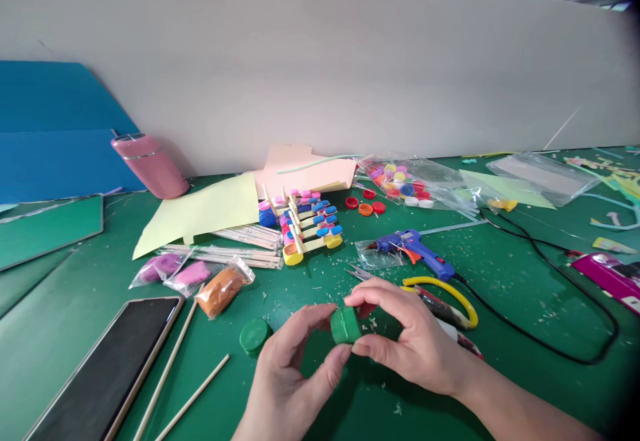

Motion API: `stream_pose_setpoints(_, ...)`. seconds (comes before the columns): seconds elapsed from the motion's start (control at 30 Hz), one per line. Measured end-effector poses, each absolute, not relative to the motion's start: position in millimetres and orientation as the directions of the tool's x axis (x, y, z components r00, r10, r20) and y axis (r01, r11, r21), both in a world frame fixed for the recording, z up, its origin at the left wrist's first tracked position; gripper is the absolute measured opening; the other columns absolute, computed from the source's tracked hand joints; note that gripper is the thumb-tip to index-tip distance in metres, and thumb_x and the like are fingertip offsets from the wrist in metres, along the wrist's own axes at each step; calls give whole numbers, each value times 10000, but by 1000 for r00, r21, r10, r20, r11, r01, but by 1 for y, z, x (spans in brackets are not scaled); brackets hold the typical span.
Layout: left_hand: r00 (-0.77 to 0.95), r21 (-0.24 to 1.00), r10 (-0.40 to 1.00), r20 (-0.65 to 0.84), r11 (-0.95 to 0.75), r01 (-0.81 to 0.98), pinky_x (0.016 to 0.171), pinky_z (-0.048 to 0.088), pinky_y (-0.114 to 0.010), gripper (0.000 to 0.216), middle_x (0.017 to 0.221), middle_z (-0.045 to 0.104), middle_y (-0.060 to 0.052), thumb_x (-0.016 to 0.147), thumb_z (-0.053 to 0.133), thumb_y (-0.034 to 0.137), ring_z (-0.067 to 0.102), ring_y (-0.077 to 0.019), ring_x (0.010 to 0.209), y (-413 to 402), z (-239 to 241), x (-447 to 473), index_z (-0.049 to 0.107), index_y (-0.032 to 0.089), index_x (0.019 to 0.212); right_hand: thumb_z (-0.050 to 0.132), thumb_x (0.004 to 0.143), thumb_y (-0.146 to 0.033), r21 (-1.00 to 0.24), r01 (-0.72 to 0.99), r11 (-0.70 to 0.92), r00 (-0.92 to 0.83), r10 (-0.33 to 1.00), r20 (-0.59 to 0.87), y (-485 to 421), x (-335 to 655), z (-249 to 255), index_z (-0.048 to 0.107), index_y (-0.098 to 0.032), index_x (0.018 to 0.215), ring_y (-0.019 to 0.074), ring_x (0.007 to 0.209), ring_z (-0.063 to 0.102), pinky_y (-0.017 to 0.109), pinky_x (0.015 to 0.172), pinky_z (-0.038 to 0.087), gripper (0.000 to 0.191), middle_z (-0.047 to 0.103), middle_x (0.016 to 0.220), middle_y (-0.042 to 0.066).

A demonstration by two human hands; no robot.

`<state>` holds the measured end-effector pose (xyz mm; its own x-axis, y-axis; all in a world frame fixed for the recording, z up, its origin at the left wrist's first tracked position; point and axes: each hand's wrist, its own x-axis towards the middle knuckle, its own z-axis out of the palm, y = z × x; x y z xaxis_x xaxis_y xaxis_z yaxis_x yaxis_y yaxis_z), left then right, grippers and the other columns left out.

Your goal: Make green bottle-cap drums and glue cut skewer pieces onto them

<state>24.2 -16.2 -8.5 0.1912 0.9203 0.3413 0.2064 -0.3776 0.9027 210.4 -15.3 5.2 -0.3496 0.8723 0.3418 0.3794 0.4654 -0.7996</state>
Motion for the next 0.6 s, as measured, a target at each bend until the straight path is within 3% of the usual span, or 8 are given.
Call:
stream_pose_setpoints(0.13, 203, 899, 914, 350, -389, 202, 660, 555, -213, 325, 847, 700, 9, 682, 692, 140, 661, -149, 740, -16, -9, 23, 626, 252, 980, 620, 811, -333, -800, 380, 464, -352, 873, 338, -16, 210, 5, 551, -230, 1099, 200, 984, 549, 311, 882, 431, 314, 591, 1052, 53)
stream_pose_setpoints(0.6, 204, 894, 907, 368, -406, 192, 670, 551, -203, 340, 854, 696, 18, 676, 697, 130, 656, -140, 747, -14, -12, 24, 623, 263, 980, 632, 801, -338, -811, 380, 445, -357, 879, 316, -16, 211, 5, 561, -231, 1087, 198, 973, 550, 317, 904, 419, 313, 592, 1046, 49)
